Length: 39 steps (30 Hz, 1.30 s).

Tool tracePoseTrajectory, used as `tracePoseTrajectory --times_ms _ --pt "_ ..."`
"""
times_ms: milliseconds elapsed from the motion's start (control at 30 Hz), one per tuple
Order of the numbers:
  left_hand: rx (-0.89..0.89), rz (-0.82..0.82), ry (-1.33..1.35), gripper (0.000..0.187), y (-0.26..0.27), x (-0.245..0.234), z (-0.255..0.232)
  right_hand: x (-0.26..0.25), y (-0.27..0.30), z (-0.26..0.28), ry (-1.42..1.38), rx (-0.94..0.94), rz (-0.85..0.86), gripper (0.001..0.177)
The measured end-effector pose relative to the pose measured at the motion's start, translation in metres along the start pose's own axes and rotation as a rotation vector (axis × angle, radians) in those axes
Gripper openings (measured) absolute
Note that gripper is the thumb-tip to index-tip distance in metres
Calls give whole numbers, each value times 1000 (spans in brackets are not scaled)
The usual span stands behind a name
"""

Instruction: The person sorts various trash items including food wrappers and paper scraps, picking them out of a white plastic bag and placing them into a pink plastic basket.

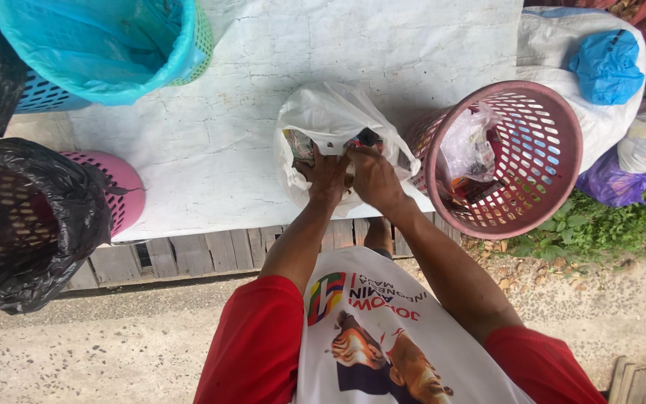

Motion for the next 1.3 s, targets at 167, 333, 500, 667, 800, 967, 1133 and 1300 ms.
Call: tracePoseTrajectory --times_ms 167,333,500,667,800,967,1133,1300 --pt "35 -50 -50 97 7 -7 7 -7 -61 -2 387 -164 -143 85" --pt "49 -15 12 97 1 -9 6 -55 -55 37 53 -190 -197 79" --pt "43 -73 -47 91 -7 -7 7 -70 -18 44 -1 -258 -261 56" --pt "0 55 -33 95 -15 -17 -5 -69 12 32 26 -154 -284 46" --pt "20 24 12 82 -8 -47 1 -68 27 19 158 -169 -230 51" --pt "97 146 298 93 19 -117 8 -72 32 16 316 -181 -211 56" --pt "190 50 477 75 14 -146 21 -71 47 20 352 -211 -158 51" --pt "-70 -46 762 60 -41 -159 32 -53 50 1 299 -214 -81 51"
Point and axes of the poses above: each hand's wrist, its own y-axis away from the middle knuckle, its own x-axis out of the palm, z = x × y, the point moved 1 cm from there along -y, towards the middle knuckle, and after that the axes turned 1 degree about x, right-handed, at the moved point
